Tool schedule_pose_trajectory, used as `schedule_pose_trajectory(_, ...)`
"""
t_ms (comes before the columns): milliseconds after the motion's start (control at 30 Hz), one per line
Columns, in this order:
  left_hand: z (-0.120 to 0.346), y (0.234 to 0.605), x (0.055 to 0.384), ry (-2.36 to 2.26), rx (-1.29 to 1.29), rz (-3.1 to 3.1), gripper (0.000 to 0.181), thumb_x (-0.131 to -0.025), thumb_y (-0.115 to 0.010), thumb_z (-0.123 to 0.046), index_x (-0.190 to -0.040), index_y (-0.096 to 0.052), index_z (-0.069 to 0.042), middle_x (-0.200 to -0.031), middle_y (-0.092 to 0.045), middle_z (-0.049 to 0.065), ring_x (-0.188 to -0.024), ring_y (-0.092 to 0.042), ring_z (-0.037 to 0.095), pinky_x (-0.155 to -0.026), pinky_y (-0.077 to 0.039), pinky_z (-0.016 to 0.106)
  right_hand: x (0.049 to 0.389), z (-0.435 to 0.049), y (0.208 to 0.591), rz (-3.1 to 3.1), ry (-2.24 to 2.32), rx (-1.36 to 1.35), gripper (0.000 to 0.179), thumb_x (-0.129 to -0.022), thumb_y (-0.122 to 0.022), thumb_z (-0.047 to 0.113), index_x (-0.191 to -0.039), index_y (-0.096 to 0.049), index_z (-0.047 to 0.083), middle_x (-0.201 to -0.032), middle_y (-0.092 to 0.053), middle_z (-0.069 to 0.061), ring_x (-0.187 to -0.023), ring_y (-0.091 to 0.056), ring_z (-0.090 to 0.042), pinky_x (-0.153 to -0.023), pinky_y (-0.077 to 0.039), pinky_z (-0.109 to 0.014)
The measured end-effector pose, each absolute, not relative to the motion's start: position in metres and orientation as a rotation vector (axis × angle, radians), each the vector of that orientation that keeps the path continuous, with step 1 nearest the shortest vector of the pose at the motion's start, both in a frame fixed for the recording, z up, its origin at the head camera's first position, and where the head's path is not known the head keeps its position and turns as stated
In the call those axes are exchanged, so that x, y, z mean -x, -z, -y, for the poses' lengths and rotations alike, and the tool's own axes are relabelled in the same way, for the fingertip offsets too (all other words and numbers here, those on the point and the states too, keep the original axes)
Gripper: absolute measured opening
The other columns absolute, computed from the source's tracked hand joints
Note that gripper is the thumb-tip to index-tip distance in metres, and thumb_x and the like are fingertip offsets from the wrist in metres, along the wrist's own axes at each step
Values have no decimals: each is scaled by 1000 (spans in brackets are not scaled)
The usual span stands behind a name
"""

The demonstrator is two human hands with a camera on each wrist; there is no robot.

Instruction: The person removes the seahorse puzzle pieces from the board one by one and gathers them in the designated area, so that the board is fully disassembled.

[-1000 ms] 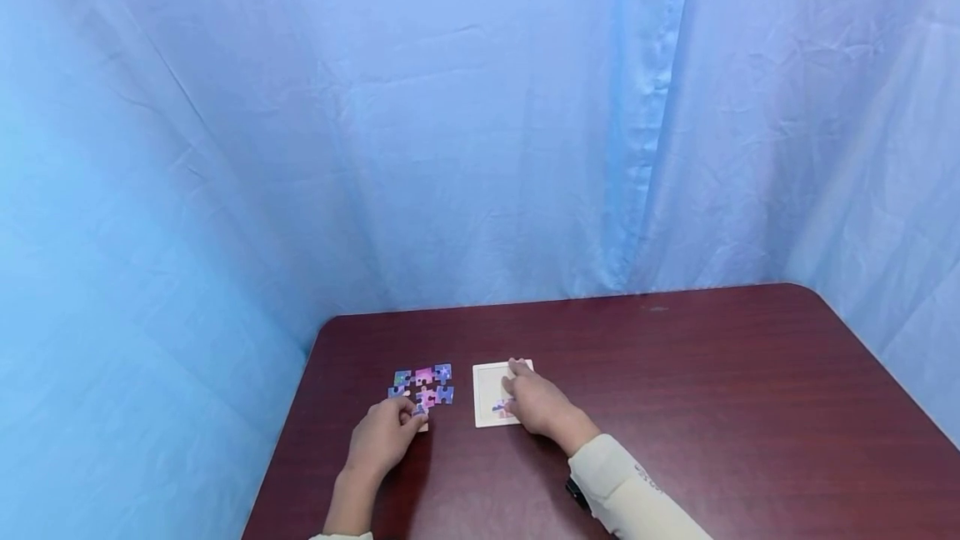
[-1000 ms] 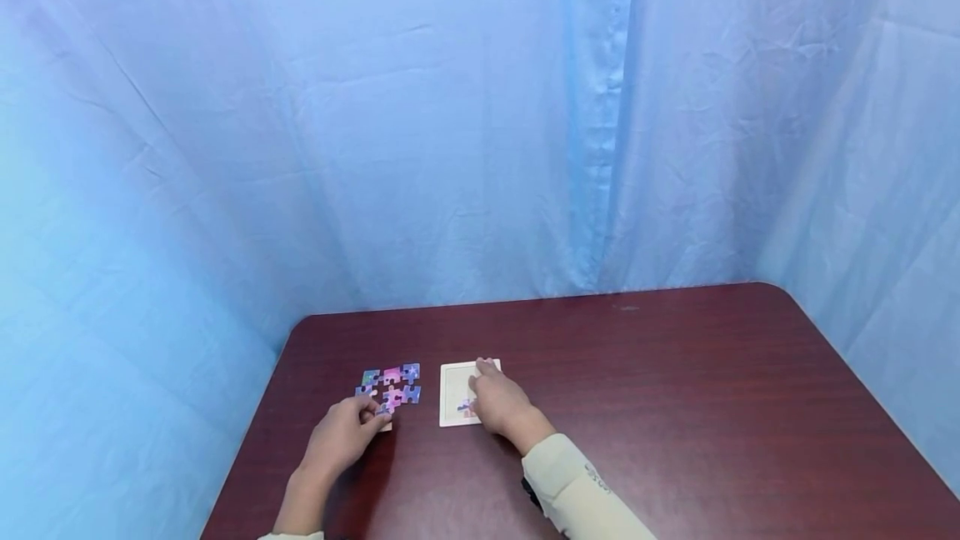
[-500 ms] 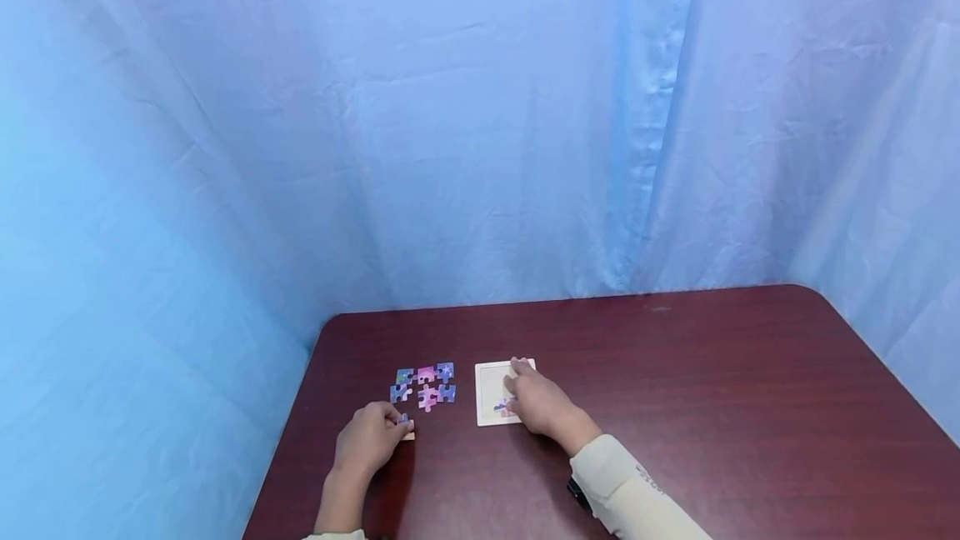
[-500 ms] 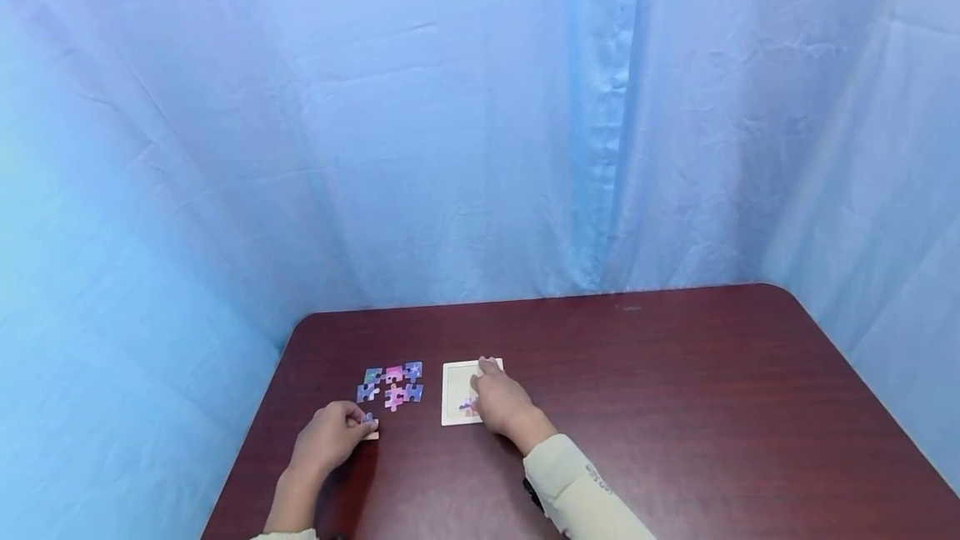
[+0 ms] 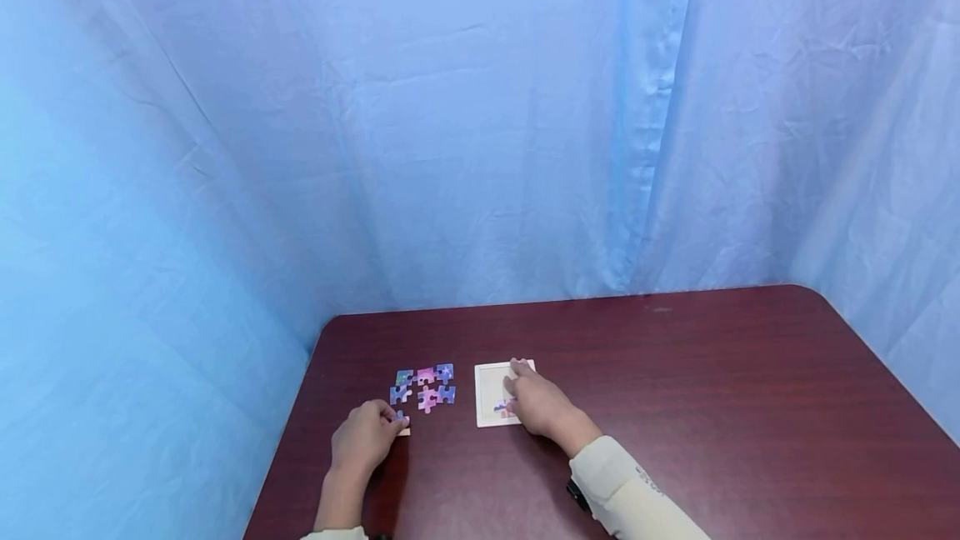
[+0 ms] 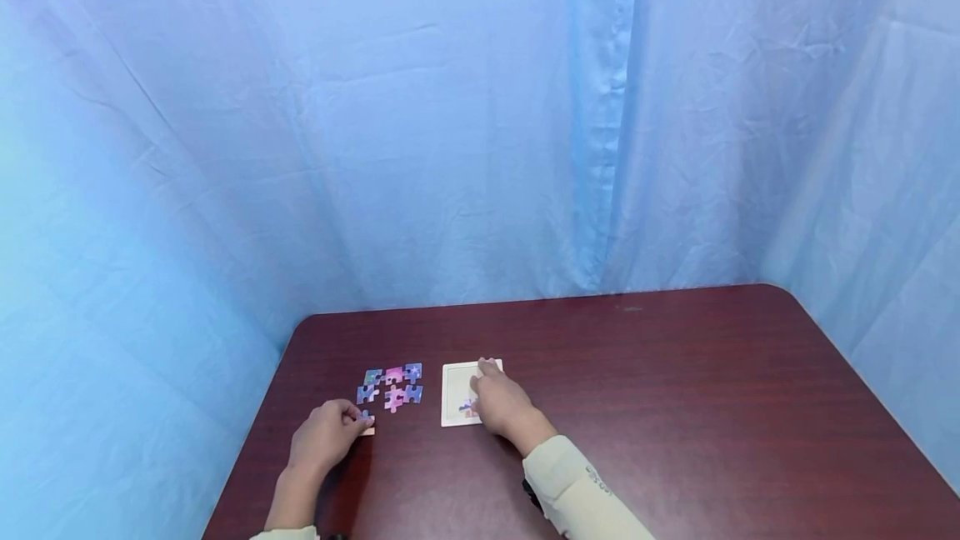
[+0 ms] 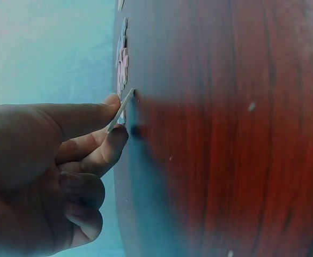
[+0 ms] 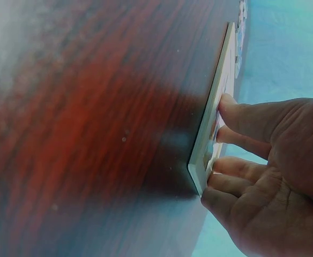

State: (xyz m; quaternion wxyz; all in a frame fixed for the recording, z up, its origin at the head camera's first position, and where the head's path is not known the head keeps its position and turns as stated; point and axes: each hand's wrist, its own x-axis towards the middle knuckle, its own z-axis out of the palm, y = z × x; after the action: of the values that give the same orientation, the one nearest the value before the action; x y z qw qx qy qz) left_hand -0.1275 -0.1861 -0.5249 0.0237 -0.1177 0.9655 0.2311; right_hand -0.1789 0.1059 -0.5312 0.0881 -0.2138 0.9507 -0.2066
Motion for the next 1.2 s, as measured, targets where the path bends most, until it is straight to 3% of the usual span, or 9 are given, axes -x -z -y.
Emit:
schedule_pose_trajectory(400, 184, 529, 136, -716, 384, -3042, 22, -92, -81, -28, -85, -71, -10, -65, -60, -1, -62, -55, 15, -59, -43, 35, 178, -106, 532, -2833, 611, 629, 43, -101, -67, 10, -140, -63, -7, -163, -44, -27, -155, -41, -41, -123, -41, -48)
schedule_pose_trajectory(933, 186, 530, 140, -714, 407, -3043, 24, -94, -79, -29, -100, -74, -6, -75, -69, 3, -66, -60, 17, -64, -52, 43, 177, -107, 530, -2836, 632, 627, 43, -101, -68, 10, -140, -63, -7, -163, -44, -28, -155, -41, -42, -122, -41, -49)
schedule_pose_trajectory(1200, 185, 528, 138, -754, 424, -3033, 25, -94, -79, -27, -103, -72, -5, -75, -65, 2, -65, -57, 16, -62, -48, 39, 177, -108, 529, -2810, 658, 638, 45, -101, -67, 10, -142, -60, -7, -164, -42, -28, -156, -39, -42, -123, -40, -50)
